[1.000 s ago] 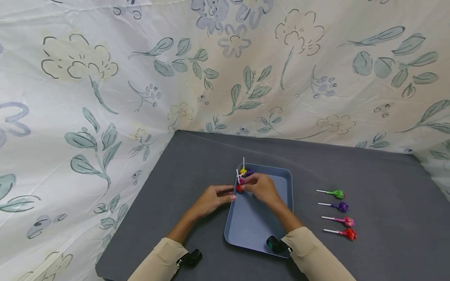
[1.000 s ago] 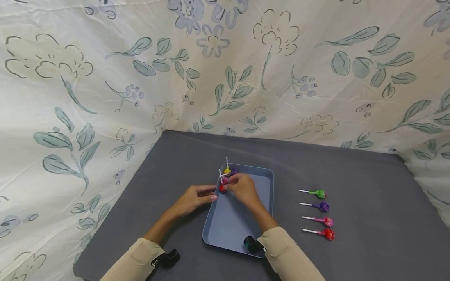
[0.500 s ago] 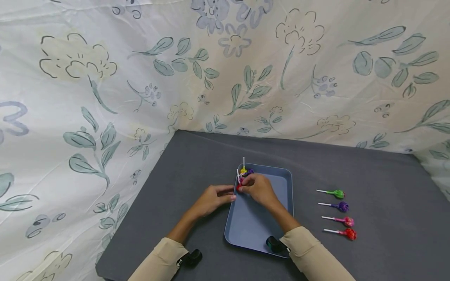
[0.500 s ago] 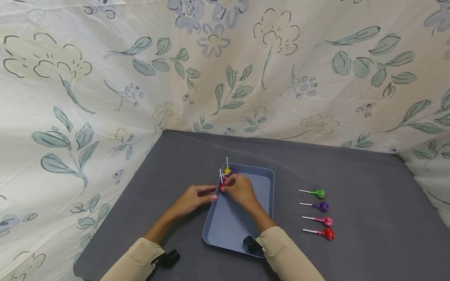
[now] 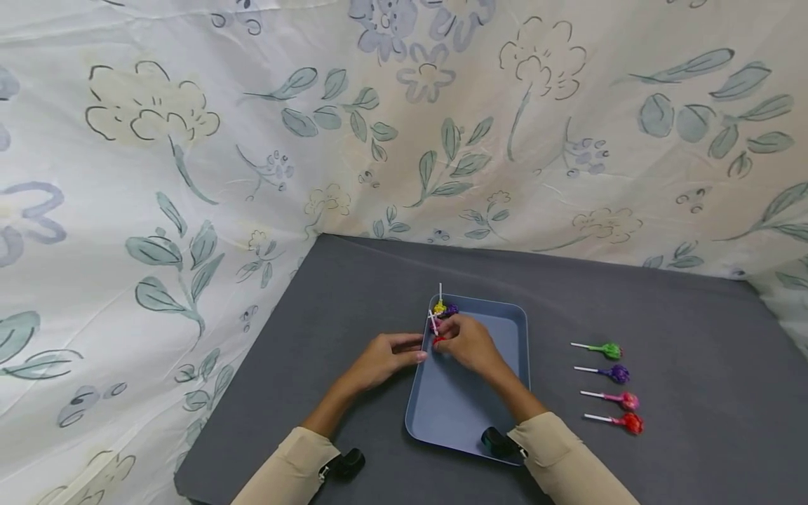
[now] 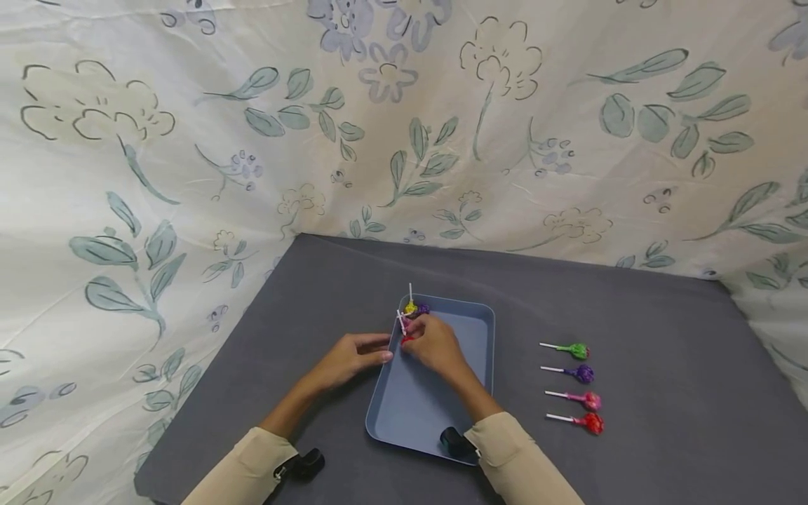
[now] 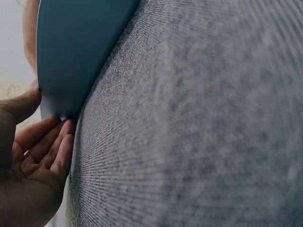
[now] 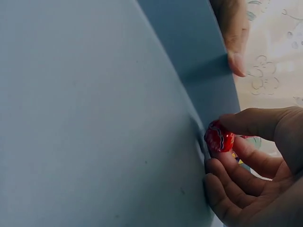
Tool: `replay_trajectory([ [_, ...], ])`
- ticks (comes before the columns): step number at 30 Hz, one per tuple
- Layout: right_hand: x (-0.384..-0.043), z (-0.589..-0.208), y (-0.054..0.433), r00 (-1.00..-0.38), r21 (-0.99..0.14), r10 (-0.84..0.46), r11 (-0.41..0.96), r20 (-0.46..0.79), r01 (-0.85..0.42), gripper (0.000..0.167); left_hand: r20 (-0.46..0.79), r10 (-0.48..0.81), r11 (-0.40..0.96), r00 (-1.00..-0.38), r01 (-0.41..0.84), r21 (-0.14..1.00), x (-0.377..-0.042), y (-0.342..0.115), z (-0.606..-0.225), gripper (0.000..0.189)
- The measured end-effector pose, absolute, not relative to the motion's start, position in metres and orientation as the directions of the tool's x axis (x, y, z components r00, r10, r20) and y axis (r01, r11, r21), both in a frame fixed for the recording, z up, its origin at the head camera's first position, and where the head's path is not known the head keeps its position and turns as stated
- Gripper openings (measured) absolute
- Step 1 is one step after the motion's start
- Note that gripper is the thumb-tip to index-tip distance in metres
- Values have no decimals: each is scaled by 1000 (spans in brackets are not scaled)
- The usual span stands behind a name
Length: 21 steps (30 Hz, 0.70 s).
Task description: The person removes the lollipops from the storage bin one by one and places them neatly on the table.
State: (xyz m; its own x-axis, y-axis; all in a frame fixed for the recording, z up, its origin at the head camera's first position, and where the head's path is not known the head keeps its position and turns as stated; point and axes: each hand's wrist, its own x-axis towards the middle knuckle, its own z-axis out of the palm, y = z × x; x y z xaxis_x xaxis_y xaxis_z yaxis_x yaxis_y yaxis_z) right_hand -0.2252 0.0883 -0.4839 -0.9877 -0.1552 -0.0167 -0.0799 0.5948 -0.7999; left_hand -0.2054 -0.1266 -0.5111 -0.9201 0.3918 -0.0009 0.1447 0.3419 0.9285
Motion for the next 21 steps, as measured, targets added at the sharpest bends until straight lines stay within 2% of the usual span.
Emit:
replay_trajectory([
  [21,-205,-462,115,-975,-830,-213,555,-69,-63,24,-17,383,393,-924,146,908,-205,-126,-510,51],
])
